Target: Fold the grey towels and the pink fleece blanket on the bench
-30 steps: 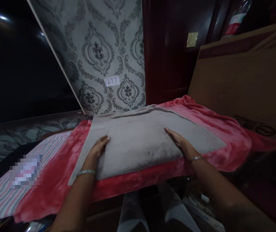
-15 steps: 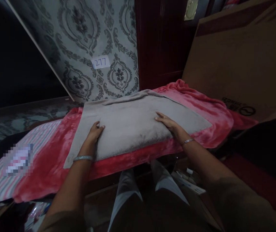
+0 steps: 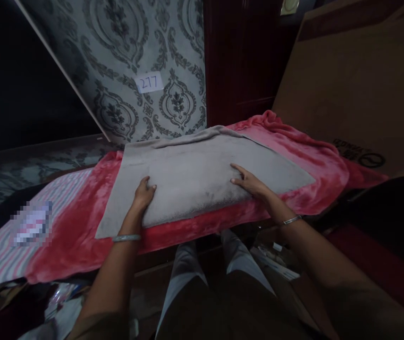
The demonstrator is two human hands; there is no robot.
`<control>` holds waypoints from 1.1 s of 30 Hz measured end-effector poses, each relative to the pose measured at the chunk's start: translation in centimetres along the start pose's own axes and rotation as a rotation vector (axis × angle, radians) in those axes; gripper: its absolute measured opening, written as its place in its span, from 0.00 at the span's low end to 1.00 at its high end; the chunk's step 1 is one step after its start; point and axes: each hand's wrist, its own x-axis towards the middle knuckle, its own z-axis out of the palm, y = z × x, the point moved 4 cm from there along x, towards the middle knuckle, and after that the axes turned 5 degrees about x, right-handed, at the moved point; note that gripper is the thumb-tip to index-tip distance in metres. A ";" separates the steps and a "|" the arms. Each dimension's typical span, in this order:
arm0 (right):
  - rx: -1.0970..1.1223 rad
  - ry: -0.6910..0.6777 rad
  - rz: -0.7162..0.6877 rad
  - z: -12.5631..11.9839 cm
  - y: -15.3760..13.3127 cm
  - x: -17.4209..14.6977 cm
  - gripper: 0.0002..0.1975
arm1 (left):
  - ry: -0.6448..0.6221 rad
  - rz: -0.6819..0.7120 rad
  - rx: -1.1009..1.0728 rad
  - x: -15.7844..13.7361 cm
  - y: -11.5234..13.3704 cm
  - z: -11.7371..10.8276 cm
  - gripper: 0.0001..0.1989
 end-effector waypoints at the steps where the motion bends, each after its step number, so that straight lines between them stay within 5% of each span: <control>1: -0.005 0.007 0.007 0.0 0.3 -0.1 0.39 | 0.002 -0.007 0.002 -0.1 -0.1 0.0 0.29; 12: -0.067 0.161 0.022 -0.1 1.0 -5.0 0.42 | -0.063 -0.056 0.009 -5.6 -1.5 -1.9 0.42; 18: -0.185 0.421 -0.058 0.8 2.2 -5.4 0.28 | -0.009 0.107 -0.057 -7.5 -1.4 -1.5 0.30; 25: -0.111 0.520 -0.142 0.7 2.6 -5.4 0.19 | -0.117 0.020 -0.301 -8.0 -1.0 -2.0 0.26; 33: -0.237 0.637 -0.399 -0.2 1.9 -10.2 0.14 | 0.201 0.020 -0.311 -11.7 -2.9 -3.2 0.23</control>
